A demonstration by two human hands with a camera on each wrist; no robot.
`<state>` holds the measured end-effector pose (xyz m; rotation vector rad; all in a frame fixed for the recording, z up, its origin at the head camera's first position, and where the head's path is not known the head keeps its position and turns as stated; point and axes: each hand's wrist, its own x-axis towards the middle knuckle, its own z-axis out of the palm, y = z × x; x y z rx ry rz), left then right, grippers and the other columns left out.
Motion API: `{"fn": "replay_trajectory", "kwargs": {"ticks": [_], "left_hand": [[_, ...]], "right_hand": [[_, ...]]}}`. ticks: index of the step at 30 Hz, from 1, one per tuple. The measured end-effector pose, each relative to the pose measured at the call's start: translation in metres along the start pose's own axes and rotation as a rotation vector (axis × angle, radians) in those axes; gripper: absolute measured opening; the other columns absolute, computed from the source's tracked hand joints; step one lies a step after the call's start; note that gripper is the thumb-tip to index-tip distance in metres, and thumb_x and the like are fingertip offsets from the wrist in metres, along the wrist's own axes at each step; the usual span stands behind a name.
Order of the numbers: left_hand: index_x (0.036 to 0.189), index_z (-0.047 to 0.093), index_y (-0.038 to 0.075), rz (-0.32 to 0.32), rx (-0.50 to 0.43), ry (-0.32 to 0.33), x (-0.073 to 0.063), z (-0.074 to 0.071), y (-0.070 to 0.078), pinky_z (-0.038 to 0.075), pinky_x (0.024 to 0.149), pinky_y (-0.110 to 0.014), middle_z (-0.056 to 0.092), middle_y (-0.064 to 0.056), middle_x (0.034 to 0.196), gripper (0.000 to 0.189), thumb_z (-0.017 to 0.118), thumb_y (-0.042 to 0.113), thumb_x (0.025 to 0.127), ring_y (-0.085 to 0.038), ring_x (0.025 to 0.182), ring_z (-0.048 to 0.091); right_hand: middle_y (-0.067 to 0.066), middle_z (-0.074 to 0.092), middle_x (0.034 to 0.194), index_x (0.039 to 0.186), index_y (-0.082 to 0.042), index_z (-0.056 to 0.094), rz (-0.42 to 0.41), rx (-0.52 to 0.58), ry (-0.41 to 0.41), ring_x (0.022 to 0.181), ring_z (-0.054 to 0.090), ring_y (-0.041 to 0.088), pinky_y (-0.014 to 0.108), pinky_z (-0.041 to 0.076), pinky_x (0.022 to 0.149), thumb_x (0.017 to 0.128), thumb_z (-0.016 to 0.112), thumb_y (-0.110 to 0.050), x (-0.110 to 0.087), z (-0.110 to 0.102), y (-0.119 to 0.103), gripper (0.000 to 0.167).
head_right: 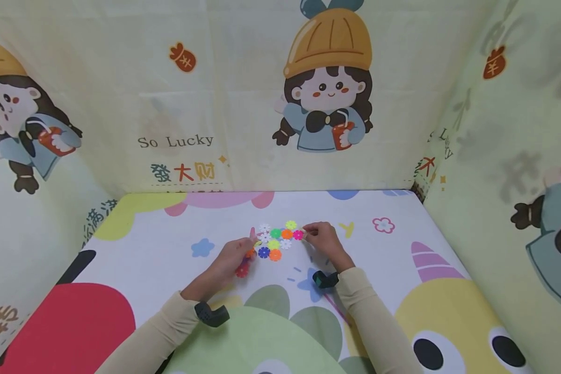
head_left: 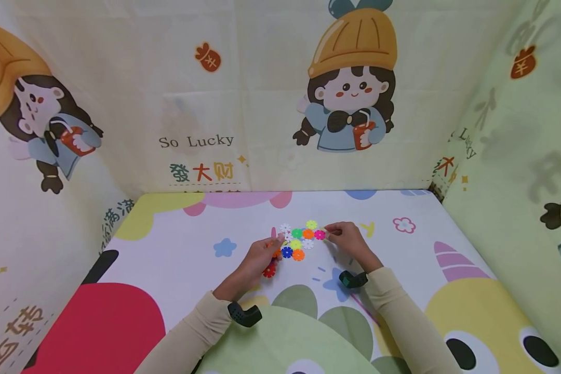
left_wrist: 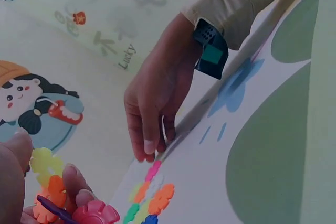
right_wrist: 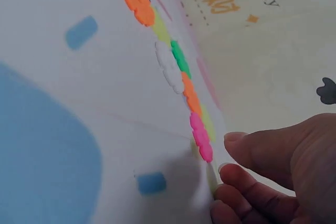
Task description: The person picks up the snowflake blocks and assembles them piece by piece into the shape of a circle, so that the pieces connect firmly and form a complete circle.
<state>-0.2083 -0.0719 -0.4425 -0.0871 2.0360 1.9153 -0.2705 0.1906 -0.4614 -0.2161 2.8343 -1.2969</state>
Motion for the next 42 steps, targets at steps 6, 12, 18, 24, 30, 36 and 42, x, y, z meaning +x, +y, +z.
{"fn": "replay_trajectory", "kwargs": {"ticks": [6, 12, 18, 24, 30, 36, 42], "left_hand": [[0.117, 0.058, -0.003, 0.002, -0.030, -0.015, 0.000, 0.000, -0.001, 0.039, 0.055, -0.021, 0.056, -0.004, 0.079, 0.064, 0.059, 0.054, 0.090, -0.016, 0.068, 0.052], [0.116, 0.058, -0.006, -0.011, -0.058, -0.045, -0.002, -0.002, -0.001, 0.040, 0.055, -0.020, 0.057, -0.005, 0.080, 0.066, 0.058, 0.054, 0.091, -0.015, 0.069, 0.053], [0.117, 0.057, -0.007, -0.002, -0.061, -0.054, -0.004, -0.003, -0.001, 0.041, 0.055, -0.020, 0.057, -0.004, 0.080, 0.062, 0.057, 0.050, 0.094, -0.015, 0.068, 0.052], [0.117, 0.057, -0.007, -0.009, -0.074, -0.062, -0.004, -0.003, 0.000, 0.040, 0.054, -0.019, 0.057, -0.004, 0.079, 0.057, 0.056, 0.046, 0.096, -0.014, 0.068, 0.052], [0.118, 0.056, -0.007, -0.011, -0.071, -0.063, -0.006, -0.003, 0.001, 0.041, 0.055, -0.019, 0.057, -0.004, 0.080, 0.056, 0.055, 0.045, 0.097, -0.015, 0.069, 0.052], [0.118, 0.056, -0.007, -0.022, -0.062, -0.065, -0.008, -0.001, 0.003, 0.040, 0.054, -0.019, 0.057, -0.004, 0.079, 0.048, 0.050, 0.038, 0.102, -0.015, 0.068, 0.052], [0.118, 0.057, -0.007, -0.020, -0.063, -0.066, -0.009, -0.002, 0.002, 0.041, 0.054, -0.018, 0.057, -0.004, 0.079, 0.050, 0.051, 0.039, 0.101, -0.014, 0.067, 0.052]], "right_hand": [[0.015, 0.070, 0.106, 0.113, 0.003, 0.070, 0.037, -0.018, -0.015, 0.091, 0.063, 0.027, 0.037, 0.053, 0.081, 0.088, 0.066, -0.001, 0.007, 0.007, -0.001, 0.026], [0.013, 0.069, 0.104, 0.110, 0.001, 0.072, 0.055, -0.019, -0.014, 0.087, 0.060, 0.026, 0.035, 0.053, 0.076, 0.086, 0.067, -0.001, 0.008, 0.010, -0.005, 0.024], [0.009, 0.062, 0.103, 0.115, -0.002, 0.070, 0.038, -0.107, -0.053, 0.089, 0.057, 0.026, 0.036, 0.051, 0.078, 0.086, 0.070, -0.005, 0.012, 0.015, -0.005, 0.030], [0.010, 0.057, 0.096, 0.116, 0.000, 0.070, 0.021, -0.186, -0.074, 0.088, 0.056, 0.026, 0.037, 0.051, 0.078, 0.086, 0.070, -0.004, 0.014, 0.016, -0.009, 0.030], [0.010, 0.055, 0.097, 0.107, -0.003, 0.073, 0.033, -0.194, -0.066, 0.090, 0.054, 0.026, 0.038, 0.050, 0.080, 0.085, 0.071, -0.006, 0.013, 0.014, -0.011, 0.022], [0.009, 0.058, 0.093, 0.104, -0.002, 0.068, 0.054, -0.167, -0.082, 0.086, 0.054, 0.026, 0.038, 0.050, 0.079, 0.087, 0.070, -0.006, 0.011, 0.012, -0.010, 0.018], [0.009, 0.060, 0.092, 0.109, 0.001, 0.067, 0.042, -0.172, -0.074, 0.084, 0.054, 0.025, 0.037, 0.050, 0.077, 0.086, 0.071, -0.006, 0.013, 0.011, -0.010, 0.024]]}}
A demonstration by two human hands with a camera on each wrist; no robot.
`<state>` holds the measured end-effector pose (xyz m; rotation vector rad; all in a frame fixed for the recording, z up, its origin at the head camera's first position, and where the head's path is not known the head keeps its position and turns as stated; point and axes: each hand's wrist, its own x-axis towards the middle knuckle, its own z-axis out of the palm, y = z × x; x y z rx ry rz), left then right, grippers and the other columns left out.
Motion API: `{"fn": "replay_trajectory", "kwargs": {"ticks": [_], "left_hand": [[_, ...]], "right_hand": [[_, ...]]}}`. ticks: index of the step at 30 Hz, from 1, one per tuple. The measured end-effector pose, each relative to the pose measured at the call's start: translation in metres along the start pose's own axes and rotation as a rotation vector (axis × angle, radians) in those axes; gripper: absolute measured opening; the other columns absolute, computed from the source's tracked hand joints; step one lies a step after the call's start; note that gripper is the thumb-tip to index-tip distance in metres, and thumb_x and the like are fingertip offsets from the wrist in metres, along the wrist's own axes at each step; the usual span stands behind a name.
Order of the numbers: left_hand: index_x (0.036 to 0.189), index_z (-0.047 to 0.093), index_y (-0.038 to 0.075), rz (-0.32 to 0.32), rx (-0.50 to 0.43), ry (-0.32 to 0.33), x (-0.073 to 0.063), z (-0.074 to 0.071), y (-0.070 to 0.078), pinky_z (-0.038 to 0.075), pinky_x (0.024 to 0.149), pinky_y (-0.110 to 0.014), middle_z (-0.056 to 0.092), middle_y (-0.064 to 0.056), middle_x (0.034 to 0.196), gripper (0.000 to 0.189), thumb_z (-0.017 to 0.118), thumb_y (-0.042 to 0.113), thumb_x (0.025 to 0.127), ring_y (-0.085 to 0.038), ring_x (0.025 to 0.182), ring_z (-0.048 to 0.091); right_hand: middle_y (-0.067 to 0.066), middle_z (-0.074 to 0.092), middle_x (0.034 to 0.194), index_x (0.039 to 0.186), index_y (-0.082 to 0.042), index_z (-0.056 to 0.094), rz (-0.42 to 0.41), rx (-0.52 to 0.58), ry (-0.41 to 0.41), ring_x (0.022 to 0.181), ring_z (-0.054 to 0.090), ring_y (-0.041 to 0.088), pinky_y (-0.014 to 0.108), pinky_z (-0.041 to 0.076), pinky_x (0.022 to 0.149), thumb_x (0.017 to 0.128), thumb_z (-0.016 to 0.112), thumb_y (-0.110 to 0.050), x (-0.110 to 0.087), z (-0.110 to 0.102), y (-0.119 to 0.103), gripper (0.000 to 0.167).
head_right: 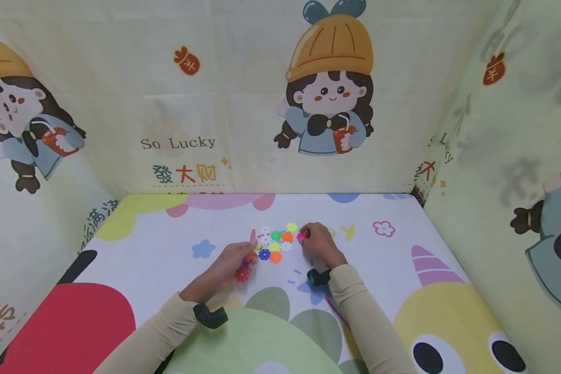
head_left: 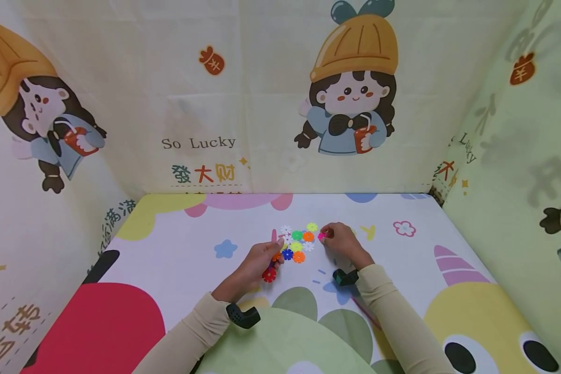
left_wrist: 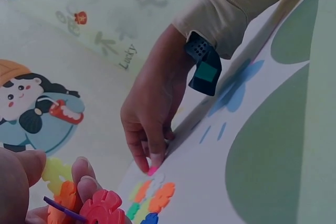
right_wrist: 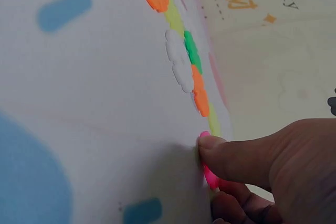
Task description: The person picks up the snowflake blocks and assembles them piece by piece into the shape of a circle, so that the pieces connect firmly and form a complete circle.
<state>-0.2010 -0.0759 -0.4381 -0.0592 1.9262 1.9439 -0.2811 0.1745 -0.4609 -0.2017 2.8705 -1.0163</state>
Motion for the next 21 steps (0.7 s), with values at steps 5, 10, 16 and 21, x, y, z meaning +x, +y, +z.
{"fn": "replay_trajectory", "kwargs": {"ticks": [5, 10, 16, 21], "left_hand": [[0.116, 0.057, -0.007, 0.000, 0.000, -0.002, -0.0004, 0.0002, -0.0014, 0.041, 0.054, -0.018, 0.058, -0.004, 0.079, 0.056, 0.055, 0.045, 0.097, -0.014, 0.067, 0.053], [0.115, 0.058, -0.007, -0.001, 0.006, 0.003, -0.0001, 0.0005, -0.0021, 0.041, 0.055, -0.018, 0.059, -0.006, 0.080, 0.057, 0.056, 0.047, 0.096, -0.015, 0.069, 0.053], [0.116, 0.058, -0.006, -0.005, -0.001, 0.007, -0.0001, 0.0009, -0.0017, 0.042, 0.056, -0.018, 0.059, -0.006, 0.081, 0.053, 0.055, 0.044, 0.098, -0.016, 0.069, 0.054], [0.122, 0.057, -0.003, -0.004, -0.002, 0.055, 0.0014, 0.0004, -0.0015, 0.040, 0.052, -0.018, 0.061, -0.014, 0.091, 0.046, 0.053, 0.037, 0.101, -0.015, 0.068, 0.053]], "right_hand": [[0.010, 0.058, 0.096, 0.107, -0.001, 0.069, 0.040, -0.006, -0.007, 0.088, 0.053, 0.026, 0.038, 0.049, 0.079, 0.086, 0.073, -0.010, 0.0000, -0.0010, -0.0006, 0.023], [0.010, 0.058, 0.098, 0.106, -0.002, 0.065, 0.072, 0.011, -0.029, 0.091, 0.053, 0.027, 0.039, 0.049, 0.083, 0.085, 0.074, -0.012, -0.0002, -0.0027, -0.0019, 0.025], [0.010, 0.059, 0.097, 0.108, -0.002, 0.062, 0.073, 0.025, -0.040, 0.090, 0.053, 0.027, 0.039, 0.050, 0.082, 0.086, 0.073, -0.011, -0.0017, -0.0040, -0.0027, 0.026], [0.009, 0.059, 0.092, 0.108, -0.002, 0.069, 0.048, 0.035, -0.015, 0.084, 0.052, 0.026, 0.035, 0.049, 0.074, 0.087, 0.070, -0.007, -0.0029, -0.0049, -0.0025, 0.022]]}}
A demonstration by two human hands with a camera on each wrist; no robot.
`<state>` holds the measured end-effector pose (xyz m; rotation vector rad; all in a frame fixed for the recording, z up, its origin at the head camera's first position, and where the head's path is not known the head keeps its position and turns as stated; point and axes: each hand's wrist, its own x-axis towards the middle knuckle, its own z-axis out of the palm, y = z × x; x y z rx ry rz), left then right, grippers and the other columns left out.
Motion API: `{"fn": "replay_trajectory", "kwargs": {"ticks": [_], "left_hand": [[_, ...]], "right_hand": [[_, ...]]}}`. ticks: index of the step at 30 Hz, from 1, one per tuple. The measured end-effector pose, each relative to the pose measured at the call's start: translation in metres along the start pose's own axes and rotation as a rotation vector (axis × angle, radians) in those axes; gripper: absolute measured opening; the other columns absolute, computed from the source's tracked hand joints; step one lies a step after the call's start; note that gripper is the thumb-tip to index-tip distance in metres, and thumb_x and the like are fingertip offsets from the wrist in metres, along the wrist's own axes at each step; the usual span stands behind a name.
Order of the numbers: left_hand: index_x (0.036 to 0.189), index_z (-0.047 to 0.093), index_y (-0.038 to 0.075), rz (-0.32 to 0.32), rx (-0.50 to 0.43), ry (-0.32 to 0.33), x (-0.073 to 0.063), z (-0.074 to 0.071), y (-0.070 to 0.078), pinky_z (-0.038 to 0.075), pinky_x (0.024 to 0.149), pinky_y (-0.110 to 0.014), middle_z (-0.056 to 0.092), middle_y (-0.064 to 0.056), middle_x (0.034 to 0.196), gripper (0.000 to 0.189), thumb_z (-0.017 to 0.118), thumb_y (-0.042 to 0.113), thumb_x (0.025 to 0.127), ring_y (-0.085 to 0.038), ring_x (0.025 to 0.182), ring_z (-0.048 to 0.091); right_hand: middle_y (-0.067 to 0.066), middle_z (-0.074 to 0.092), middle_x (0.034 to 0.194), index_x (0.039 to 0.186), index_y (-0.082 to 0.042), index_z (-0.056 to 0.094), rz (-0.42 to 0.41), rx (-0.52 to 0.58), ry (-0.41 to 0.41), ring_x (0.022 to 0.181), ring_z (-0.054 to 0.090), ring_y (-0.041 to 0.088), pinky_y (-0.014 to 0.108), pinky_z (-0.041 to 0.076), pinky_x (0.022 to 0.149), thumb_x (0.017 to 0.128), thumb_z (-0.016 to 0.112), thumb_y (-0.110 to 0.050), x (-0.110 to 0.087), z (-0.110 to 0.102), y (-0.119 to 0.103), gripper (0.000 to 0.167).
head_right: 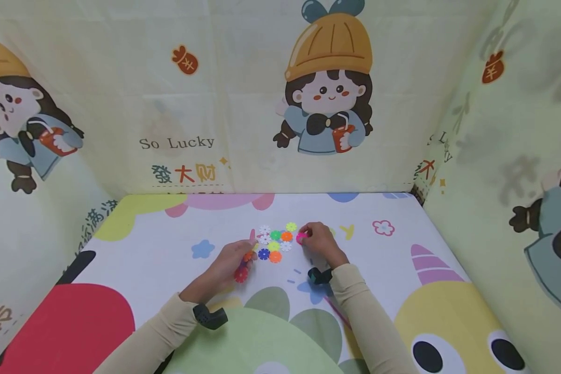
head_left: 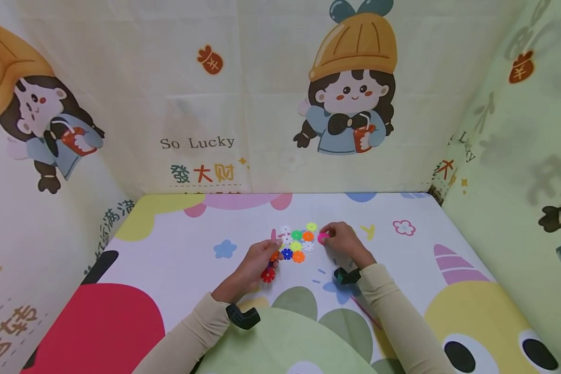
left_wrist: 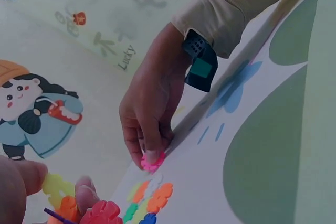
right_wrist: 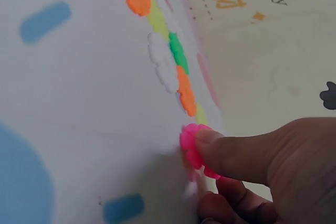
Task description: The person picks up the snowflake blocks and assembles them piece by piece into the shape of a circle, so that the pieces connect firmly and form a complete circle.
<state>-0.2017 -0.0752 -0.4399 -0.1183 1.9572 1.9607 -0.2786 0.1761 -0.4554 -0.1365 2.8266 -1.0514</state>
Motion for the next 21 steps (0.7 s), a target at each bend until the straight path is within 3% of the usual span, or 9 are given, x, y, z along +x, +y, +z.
{"fn": "replay_trajectory", "kwargs": {"ticks": [3, 7, 11, 15, 21], "left_hand": [[0.125, 0.057, -0.001, -0.007, -0.013, 0.028, 0.001, 0.000, 0.000, 0.039, 0.050, -0.018, 0.061, -0.017, 0.097, 0.044, 0.052, 0.035, 0.102, -0.014, 0.067, 0.053], [0.124, 0.058, -0.003, -0.014, -0.026, 0.040, 0.002, 0.001, 0.000, 0.038, 0.051, -0.019, 0.060, -0.014, 0.092, 0.044, 0.050, 0.035, 0.102, -0.013, 0.065, 0.052], [0.124, 0.057, -0.004, -0.015, -0.048, 0.055, 0.003, 0.001, -0.001, 0.037, 0.052, -0.020, 0.057, -0.012, 0.090, 0.044, 0.049, 0.033, 0.103, -0.013, 0.066, 0.052], [0.128, 0.054, -0.004, -0.004, -0.063, 0.049, 0.003, 0.001, -0.002, 0.038, 0.053, -0.020, 0.058, -0.016, 0.099, 0.044, 0.048, 0.032, 0.103, -0.014, 0.068, 0.053], [0.123, 0.060, -0.004, 0.034, -0.067, 0.066, 0.004, 0.002, -0.002, 0.041, 0.052, -0.019, 0.061, -0.016, 0.094, 0.044, 0.052, 0.033, 0.102, -0.015, 0.068, 0.054]], "right_hand": [[0.008, 0.062, 0.090, 0.106, -0.003, 0.072, -0.017, 0.020, 0.016, 0.081, 0.053, 0.024, 0.033, 0.048, 0.069, 0.088, 0.069, -0.005, -0.001, -0.001, 0.001, 0.019], [0.008, 0.068, 0.093, 0.105, -0.002, 0.074, -0.026, 0.052, 0.018, 0.079, 0.056, 0.022, 0.030, 0.050, 0.068, 0.088, 0.069, -0.005, -0.002, -0.002, 0.004, 0.018], [0.010, 0.070, 0.097, 0.105, -0.001, 0.074, -0.031, 0.081, 0.013, 0.080, 0.060, 0.021, 0.031, 0.052, 0.071, 0.088, 0.070, -0.006, -0.004, -0.002, 0.005, 0.018], [0.010, 0.070, 0.099, 0.105, -0.002, 0.074, -0.045, 0.069, 0.022, 0.086, 0.060, 0.023, 0.035, 0.053, 0.076, 0.089, 0.069, -0.005, -0.007, -0.003, 0.002, 0.017], [0.010, 0.070, 0.100, 0.105, -0.001, 0.074, -0.087, 0.105, 0.035, 0.088, 0.060, 0.025, 0.036, 0.053, 0.079, 0.088, 0.068, -0.003, -0.012, -0.007, -0.009, 0.018]]}}
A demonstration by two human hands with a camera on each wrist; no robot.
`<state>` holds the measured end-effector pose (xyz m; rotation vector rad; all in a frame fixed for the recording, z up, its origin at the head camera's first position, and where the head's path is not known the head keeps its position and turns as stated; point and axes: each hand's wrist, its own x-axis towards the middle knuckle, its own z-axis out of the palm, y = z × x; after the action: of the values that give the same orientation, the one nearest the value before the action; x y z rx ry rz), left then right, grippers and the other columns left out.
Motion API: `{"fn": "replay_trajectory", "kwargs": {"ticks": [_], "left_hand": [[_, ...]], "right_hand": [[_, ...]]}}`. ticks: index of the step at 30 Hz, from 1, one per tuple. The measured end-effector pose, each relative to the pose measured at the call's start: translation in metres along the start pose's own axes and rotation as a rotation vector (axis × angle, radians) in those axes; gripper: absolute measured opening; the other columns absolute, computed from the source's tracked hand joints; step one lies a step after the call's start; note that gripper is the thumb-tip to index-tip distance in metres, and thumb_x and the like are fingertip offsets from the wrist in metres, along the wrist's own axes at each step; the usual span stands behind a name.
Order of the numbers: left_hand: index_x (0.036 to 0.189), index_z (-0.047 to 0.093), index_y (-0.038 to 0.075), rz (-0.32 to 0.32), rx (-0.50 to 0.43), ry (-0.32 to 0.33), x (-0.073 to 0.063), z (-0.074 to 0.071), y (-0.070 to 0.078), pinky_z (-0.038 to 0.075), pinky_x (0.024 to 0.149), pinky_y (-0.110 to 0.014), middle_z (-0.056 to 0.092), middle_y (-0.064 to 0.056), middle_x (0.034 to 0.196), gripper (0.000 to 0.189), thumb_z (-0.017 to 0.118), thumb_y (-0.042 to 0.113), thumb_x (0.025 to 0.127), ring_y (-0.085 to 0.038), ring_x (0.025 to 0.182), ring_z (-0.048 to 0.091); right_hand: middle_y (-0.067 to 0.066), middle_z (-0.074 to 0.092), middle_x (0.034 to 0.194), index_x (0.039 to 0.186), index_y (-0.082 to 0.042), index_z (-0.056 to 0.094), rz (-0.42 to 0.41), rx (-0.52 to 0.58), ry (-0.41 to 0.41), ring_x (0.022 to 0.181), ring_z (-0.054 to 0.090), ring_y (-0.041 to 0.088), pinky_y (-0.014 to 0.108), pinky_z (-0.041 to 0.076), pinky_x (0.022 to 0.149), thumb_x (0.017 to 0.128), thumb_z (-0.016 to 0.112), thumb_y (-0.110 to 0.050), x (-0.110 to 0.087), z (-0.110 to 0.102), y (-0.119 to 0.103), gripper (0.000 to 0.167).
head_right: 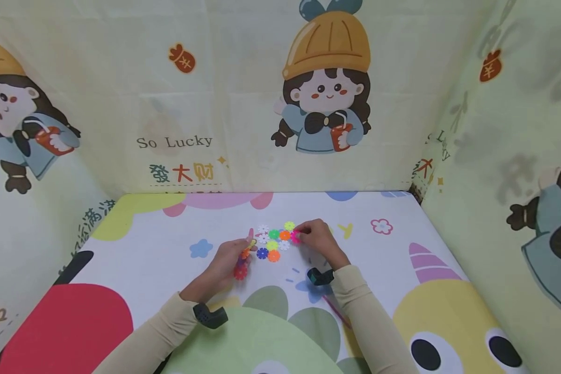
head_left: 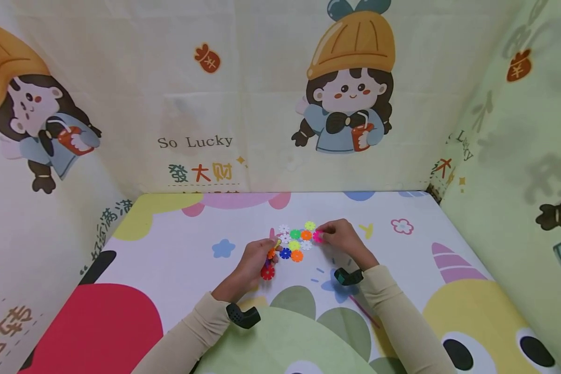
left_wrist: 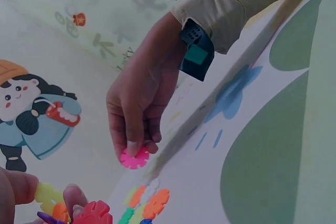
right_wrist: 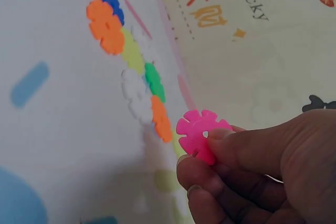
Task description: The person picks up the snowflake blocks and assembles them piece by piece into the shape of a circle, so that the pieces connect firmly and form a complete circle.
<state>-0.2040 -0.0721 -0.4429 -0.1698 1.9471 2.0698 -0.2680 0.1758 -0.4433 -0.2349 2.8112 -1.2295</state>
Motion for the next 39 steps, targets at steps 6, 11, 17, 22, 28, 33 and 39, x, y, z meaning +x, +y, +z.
{"fn": "replay_trajectory", "kwargs": {"ticks": [6, 11, 17, 22, 28, 33, 39], "left_hand": [[0.116, 0.064, -0.006, 0.043, -0.008, -0.014, 0.001, 0.000, -0.002, 0.047, 0.058, -0.019, 0.064, -0.021, 0.098, 0.044, 0.058, 0.034, 0.098, -0.019, 0.074, 0.060], [0.118, 0.062, -0.009, 0.075, -0.023, -0.036, 0.001, 0.000, -0.003, 0.050, 0.062, -0.020, 0.065, -0.023, 0.103, 0.043, 0.060, 0.028, 0.098, -0.015, 0.072, 0.061], [0.119, 0.062, -0.010, 0.075, -0.012, -0.042, -0.001, -0.002, -0.002, 0.051, 0.064, -0.021, 0.064, -0.025, 0.106, 0.044, 0.059, 0.029, 0.099, -0.013, 0.070, 0.060], [0.117, 0.064, -0.007, 0.072, 0.002, -0.040, -0.001, -0.003, -0.001, 0.049, 0.061, -0.020, 0.063, -0.025, 0.107, 0.043, 0.060, 0.032, 0.098, -0.014, 0.071, 0.059], [0.111, 0.067, -0.004, 0.081, -0.012, -0.047, 0.000, -0.001, 0.000, 0.048, 0.057, -0.019, 0.065, -0.019, 0.097, 0.040, 0.062, 0.032, 0.096, -0.015, 0.070, 0.058], [0.109, 0.067, -0.004, 0.086, -0.005, -0.059, -0.001, 0.002, 0.002, 0.046, 0.054, -0.019, 0.062, -0.008, 0.077, 0.040, 0.063, 0.034, 0.096, -0.014, 0.067, 0.056], [0.110, 0.067, -0.002, 0.078, 0.027, -0.087, -0.002, 0.002, -0.001, 0.047, 0.056, -0.020, 0.063, -0.008, 0.077, 0.039, 0.065, 0.033, 0.094, -0.016, 0.068, 0.058]], "right_hand": [[0.011, 0.069, 0.106, 0.109, -0.001, 0.073, -0.061, 0.088, -0.031, 0.091, 0.061, 0.025, 0.032, 0.055, 0.077, 0.090, 0.067, -0.002, -0.004, 0.002, -0.012, 0.020], [0.010, 0.070, 0.105, 0.111, -0.001, 0.072, -0.113, 0.141, -0.055, 0.085, 0.063, 0.022, 0.031, 0.055, 0.073, 0.090, 0.067, -0.001, -0.007, 0.006, -0.021, 0.022], [0.007, 0.067, 0.087, 0.117, 0.000, 0.068, -0.132, 0.234, -0.089, 0.076, 0.066, 0.025, 0.036, 0.056, 0.072, 0.089, 0.069, -0.002, -0.009, 0.009, -0.036, 0.028], [0.004, 0.069, 0.085, 0.104, -0.002, 0.072, -0.096, 0.269, -0.103, 0.077, 0.067, 0.026, 0.037, 0.056, 0.073, 0.088, 0.071, -0.005, -0.012, 0.013, -0.047, 0.016], [0.005, 0.070, 0.089, 0.103, -0.002, 0.073, -0.108, 0.289, -0.145, 0.078, 0.067, 0.025, 0.032, 0.056, 0.072, 0.090, 0.069, -0.005, -0.016, 0.016, -0.054, 0.015], [0.005, 0.071, 0.092, 0.104, -0.003, 0.074, -0.116, 0.289, -0.166, 0.077, 0.066, 0.024, 0.035, 0.056, 0.073, 0.091, 0.068, -0.008, -0.018, 0.017, -0.057, 0.015], [0.003, 0.071, 0.089, 0.103, -0.004, 0.074, -0.081, 0.311, -0.161, 0.078, 0.065, 0.032, 0.044, 0.055, 0.077, 0.091, 0.069, -0.011, -0.020, 0.017, -0.056, 0.014]]}}
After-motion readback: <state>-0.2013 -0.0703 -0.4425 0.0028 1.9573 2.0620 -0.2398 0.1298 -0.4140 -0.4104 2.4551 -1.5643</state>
